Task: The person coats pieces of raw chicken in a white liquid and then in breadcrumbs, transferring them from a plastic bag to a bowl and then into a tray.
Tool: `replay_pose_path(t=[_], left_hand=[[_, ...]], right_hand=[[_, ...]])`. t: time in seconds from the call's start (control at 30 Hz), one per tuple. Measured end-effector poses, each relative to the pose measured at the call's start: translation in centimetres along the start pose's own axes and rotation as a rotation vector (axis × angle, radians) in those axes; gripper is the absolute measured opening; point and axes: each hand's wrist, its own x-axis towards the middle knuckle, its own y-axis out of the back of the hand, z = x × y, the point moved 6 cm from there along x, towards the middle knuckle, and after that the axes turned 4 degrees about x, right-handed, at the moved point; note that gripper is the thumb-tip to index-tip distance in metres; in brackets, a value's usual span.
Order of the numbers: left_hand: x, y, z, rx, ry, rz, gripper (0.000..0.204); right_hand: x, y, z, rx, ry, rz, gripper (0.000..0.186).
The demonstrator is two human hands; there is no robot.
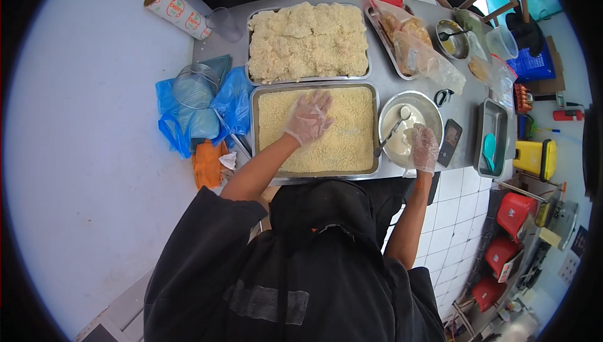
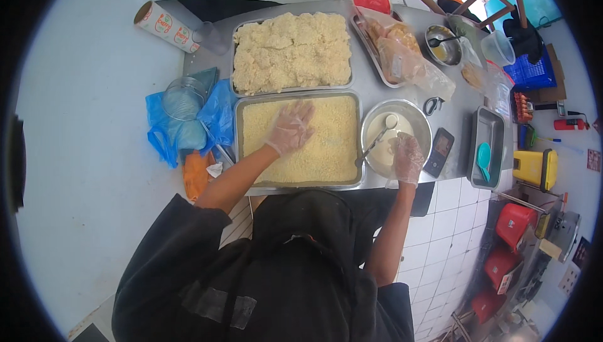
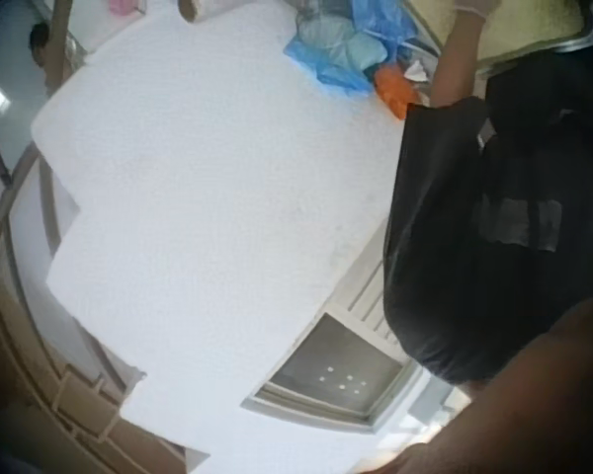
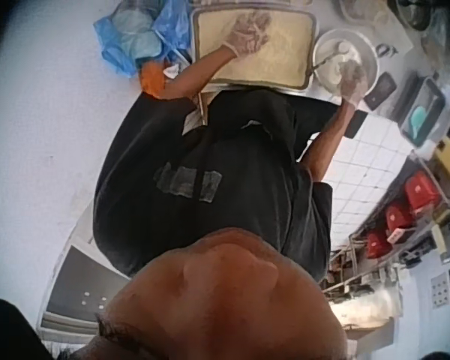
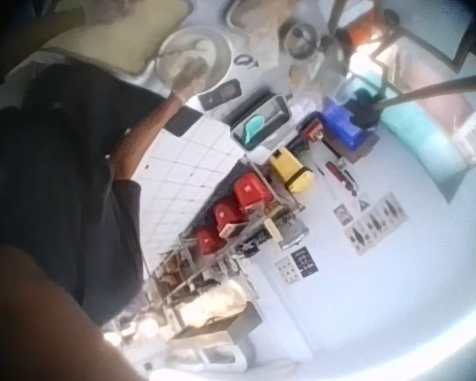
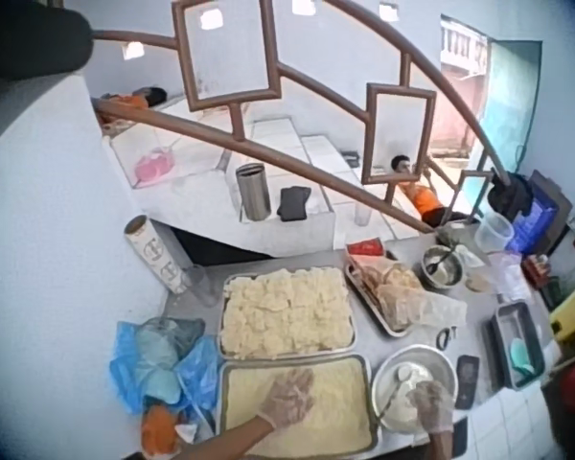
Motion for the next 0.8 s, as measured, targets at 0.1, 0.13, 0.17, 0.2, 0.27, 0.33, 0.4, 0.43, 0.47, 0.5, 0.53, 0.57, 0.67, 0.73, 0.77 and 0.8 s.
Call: replay_pose_path(t=[0.1,0.13,0.17,0.2,0.27,0.33,0.4,0.43,0.47,0.5,0.53,0.57,0.67,0.73,0.77,0.8], left_hand=[[-0.7,-0.3,0.3,0.019,0.006,-0.061,0.069],[-0.6,-0.4,0.4,0.026,0.000,-0.057,0.069],[-0.5,-0.5,0.2,0.024,-0.009,-0.046,0.069],[-0.6,-0.5,-0.1,0.021,-0.016,-0.037,0.069],[-0.4,-0.1,0.6,0.043,-0.023,-0.016,0.069],[-0.5,0.9,1.5,0.101,-0.004,-0.006,0.068],[-1.8,1.2,3.7,-0.057,-0.094,0.078,0.066],[-2.4,1.4,5.7,-0.146,-0.152,0.122,0.065],[-3.0,1.0,7.6,-0.133,-0.213,0.127,0.061],[-3.5,0.6,9.5,-0.119,-0.273,0.132,0.057],[-3.5,0.4,10.6,-0.104,-0.335,0.142,0.054],[-3.0,0.1,10.4,-0.267,-0.292,0.119,0.048],[-1.9,-1.3,9.4,-0.769,-0.142,0.031,0.036],[-1.2,-2.3,9.0,-0.932,-0.053,-0.025,0.033],[-1.0,-2.6,8.9,-0.926,-0.020,-0.052,0.032],[-0.6,-2.8,8.7,-0.743,-0.013,-0.071,0.032]], right_hand=[[-0.4,-0.4,-0.1,0.188,-0.084,-0.044,0.031],[-0.5,-0.1,0.1,0.134,-0.053,-0.022,0.032],[-0.3,0.0,0.1,0.080,-0.023,0.000,0.032],[-0.1,0.1,0.2,0.026,0.007,0.020,0.033],[0.7,0.1,2.3,-0.017,0.062,0.064,0.035],[1.0,-0.1,3.8,0.049,0.066,0.057,0.034],[0.7,0.1,1.8,0.107,0.057,0.015,0.031],[0.5,0.4,2.7,0.110,0.067,0.029,0.030],[0.4,0.4,3.0,0.115,0.080,0.034,0.029],[0.1,0.4,3.6,0.147,0.040,0.025,0.030],[-0.1,0.5,3.5,0.178,0.003,0.018,0.030],[-0.2,0.5,3.4,0.210,-0.033,0.012,0.031],[-1.1,0.5,1.0,0.087,-0.001,0.008,0.032],[-0.9,0.1,1.8,0.035,0.024,0.006,0.031],[-0.7,-0.2,2.7,0.036,0.009,0.004,0.029],[-0.6,-0.3,3.6,0.038,-0.005,0.000,0.027]])
